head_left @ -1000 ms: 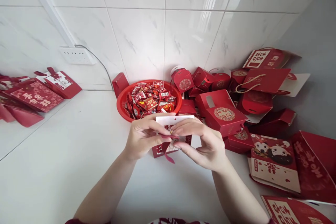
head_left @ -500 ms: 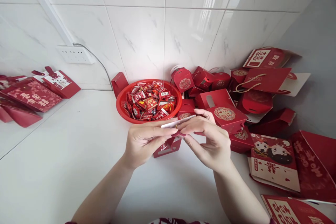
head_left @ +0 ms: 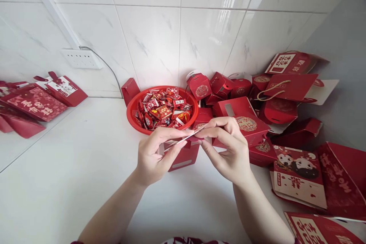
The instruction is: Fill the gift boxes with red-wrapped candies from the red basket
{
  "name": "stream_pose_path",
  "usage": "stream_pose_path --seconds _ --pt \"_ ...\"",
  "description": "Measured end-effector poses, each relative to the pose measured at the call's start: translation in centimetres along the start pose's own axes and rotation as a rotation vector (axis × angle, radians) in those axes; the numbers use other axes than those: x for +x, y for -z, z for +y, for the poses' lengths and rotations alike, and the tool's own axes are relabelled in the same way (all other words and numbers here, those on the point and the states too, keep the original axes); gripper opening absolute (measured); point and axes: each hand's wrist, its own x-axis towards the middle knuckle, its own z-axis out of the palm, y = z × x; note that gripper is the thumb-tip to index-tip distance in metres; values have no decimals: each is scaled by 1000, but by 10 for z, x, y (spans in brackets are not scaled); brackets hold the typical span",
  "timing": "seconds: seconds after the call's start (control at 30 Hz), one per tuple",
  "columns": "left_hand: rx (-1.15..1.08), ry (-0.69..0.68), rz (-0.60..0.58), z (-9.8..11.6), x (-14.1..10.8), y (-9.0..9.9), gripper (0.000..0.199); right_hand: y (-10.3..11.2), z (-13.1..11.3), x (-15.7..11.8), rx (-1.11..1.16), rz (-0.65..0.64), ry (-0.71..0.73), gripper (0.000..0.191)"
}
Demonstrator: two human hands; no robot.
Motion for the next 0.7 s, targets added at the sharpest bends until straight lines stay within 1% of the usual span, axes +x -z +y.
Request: stream_pose_path --seconds 0.13,0.2,0.27,0.4,0.47,0.53,0.6,0.7 --pt "18 71 76 1 0 -2 33 -2 -2 0 -40 -16 16 15" --pt "21 83 106 1 -1 -3 29 -3 -2 1 -29 -32 18 13" --pt "23 52 110 -1 -2 -4 30 -3 -2 1 16 -45 10 12" --pt "56 -32 72 -1 -3 -5 37 -2 -2 1 105 -80 -36 10" --pt "70 -24 93 1 -3 -6 37 -3 -3 1 119 -84 -30 12" --pt "57 26 132 5 -3 -7 34 -6 -3 0 109 -74 51 18" --pt "14 101 152 8 -2 -7 30 -9 -1 0 79 -33 174 25" --pt "-107 219 122 8 -1 -5 28 -11 1 0 42 61 290 30"
